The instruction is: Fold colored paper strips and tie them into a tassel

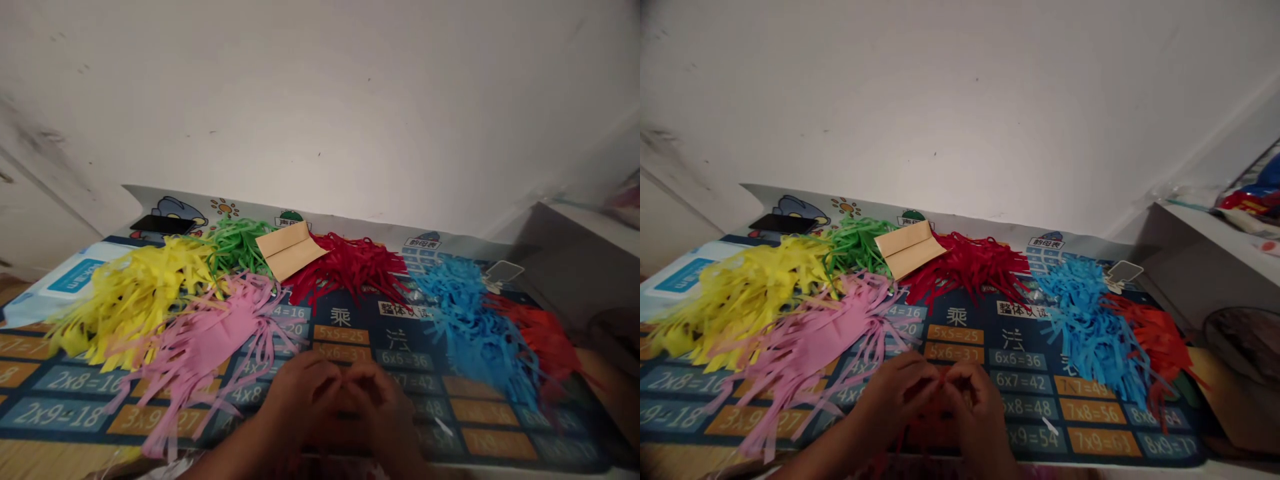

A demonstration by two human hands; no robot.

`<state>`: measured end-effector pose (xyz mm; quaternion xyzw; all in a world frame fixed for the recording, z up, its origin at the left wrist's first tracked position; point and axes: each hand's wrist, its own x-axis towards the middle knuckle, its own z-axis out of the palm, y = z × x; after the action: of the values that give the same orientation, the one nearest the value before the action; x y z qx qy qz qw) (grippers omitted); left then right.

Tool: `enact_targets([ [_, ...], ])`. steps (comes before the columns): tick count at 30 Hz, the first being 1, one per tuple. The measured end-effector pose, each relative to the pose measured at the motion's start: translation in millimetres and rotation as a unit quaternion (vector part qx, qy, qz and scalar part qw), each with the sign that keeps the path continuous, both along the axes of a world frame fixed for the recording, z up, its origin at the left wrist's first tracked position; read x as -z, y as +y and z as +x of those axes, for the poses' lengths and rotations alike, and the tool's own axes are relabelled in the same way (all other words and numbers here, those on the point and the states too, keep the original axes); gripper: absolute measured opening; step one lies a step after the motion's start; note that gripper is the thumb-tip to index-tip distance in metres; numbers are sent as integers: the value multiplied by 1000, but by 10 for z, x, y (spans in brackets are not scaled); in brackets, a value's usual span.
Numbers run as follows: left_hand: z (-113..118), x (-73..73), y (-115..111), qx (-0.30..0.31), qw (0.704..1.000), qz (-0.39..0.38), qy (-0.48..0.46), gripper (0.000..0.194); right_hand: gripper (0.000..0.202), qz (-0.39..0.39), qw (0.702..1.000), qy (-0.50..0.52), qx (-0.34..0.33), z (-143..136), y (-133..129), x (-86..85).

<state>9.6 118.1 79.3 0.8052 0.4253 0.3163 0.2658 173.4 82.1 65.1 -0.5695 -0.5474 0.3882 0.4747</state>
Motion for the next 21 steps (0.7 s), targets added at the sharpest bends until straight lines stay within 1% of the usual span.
enact_targets([
  [2,24,23,-4,-6,1000,9,12,16,4,-22,999,32,4,1,-4,45],
  [4,38,23,-4,-2,1000,-10,4,15,6,-16,999,36,5,7,-1,77],
  [6,40,5,-1,16,998,-59,-25,13,9,-8,1000,28,-6,21,9,88],
  [9,27,-22,4,37,987,-139,-65,16,9,-17,1000,16,-10,56,31,78],
  [11,16,-26,6,28,981,-176,-71,16,7,-17,1000,-1,-10,80,45,68],
  [13,4,-23,9,14,978,-197,-70,14,7,-26,999,-1,-23,100,56,60],
  [17,-17,-25,26,13,978,-192,-80,12,10,-82,995,39,-44,129,68,37],
  [21,-18,-45,40,50,984,-149,-88,13,12,-82,996,2,-31,119,62,19],
])
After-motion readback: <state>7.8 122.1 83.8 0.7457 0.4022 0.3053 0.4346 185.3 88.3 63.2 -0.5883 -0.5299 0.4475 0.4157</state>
